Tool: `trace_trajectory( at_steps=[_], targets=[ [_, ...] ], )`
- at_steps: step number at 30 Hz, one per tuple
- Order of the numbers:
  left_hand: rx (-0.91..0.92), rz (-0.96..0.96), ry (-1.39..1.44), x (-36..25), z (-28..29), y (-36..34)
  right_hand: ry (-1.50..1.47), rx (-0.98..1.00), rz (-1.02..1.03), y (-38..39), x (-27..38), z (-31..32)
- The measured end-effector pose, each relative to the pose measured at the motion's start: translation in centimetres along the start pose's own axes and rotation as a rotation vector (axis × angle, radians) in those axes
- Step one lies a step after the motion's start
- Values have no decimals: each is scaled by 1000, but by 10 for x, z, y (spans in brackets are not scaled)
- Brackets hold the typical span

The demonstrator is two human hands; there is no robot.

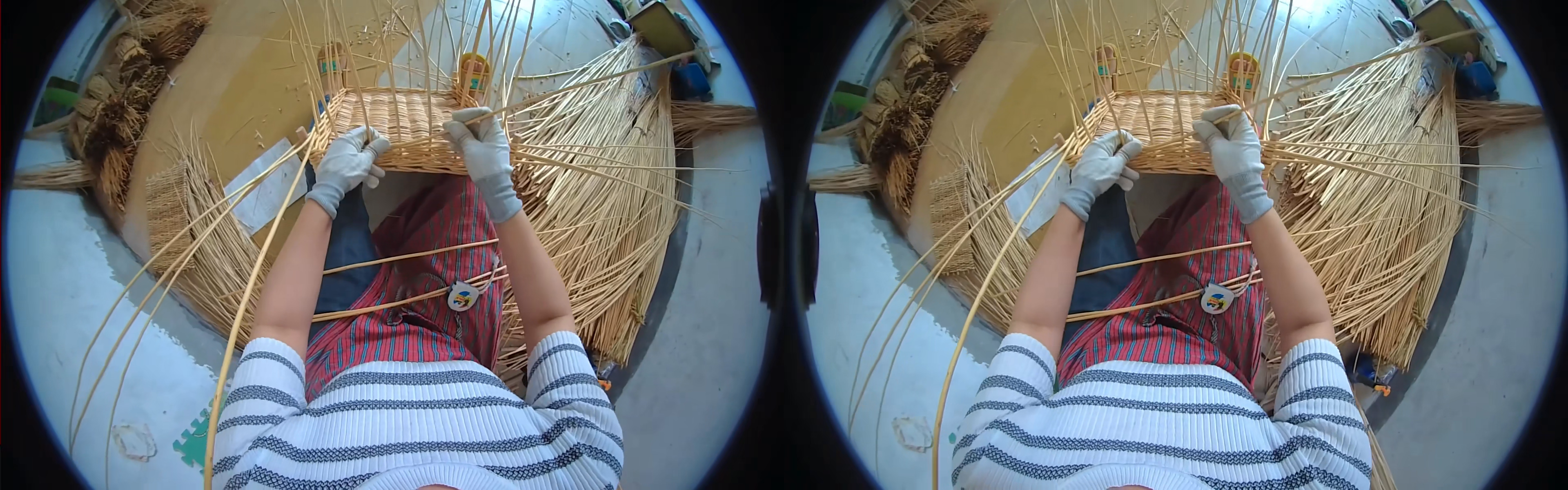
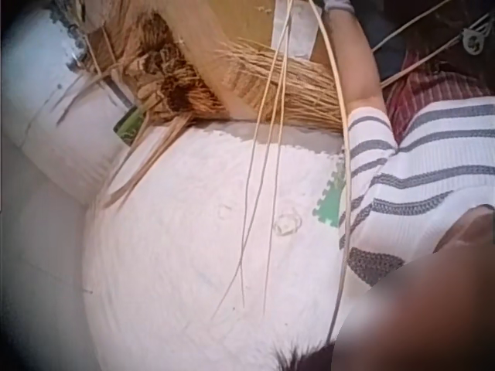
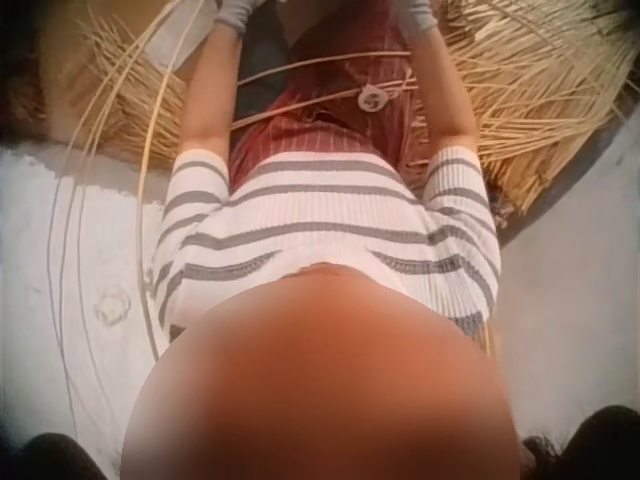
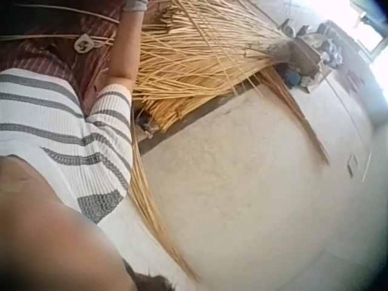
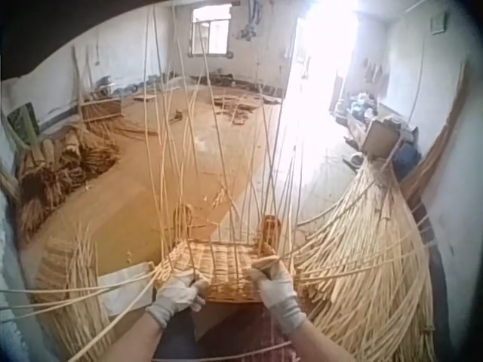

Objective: Weaving a wicker or straw basket.

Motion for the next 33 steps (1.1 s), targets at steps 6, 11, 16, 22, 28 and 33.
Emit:
trace_trajectory(
  at_steps=[6,11,16,22,28,33],
  targets=[
    [-127,-81,33,2,-11,-1,654,322,600,-37,78,-79],
    [-97,1,180,11,-1,-5,417,405,152,-67,70,-130],
    [16,-81,314,-2,-12,-10,36,-70,402,32,0,23],
    [-295,6,311,-12,-13,-14,68,335,343,65,43,-36],
    [-525,-637,212,-51,-28,20,-32,-135,5,27,-10,111],
    [98,53,-155,-43,-83,-10,207,-170,92,13,24,61]
  ],
)
Point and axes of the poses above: each hand's wrist, its own y-axis away from the middle knuckle, its own z-axis out of the back of the hand, x = y × z, the point moved 5 cm from there along -y, towards the middle knuckle, and after that the axes turned 12 degrees about z, right-handed, at the moved point
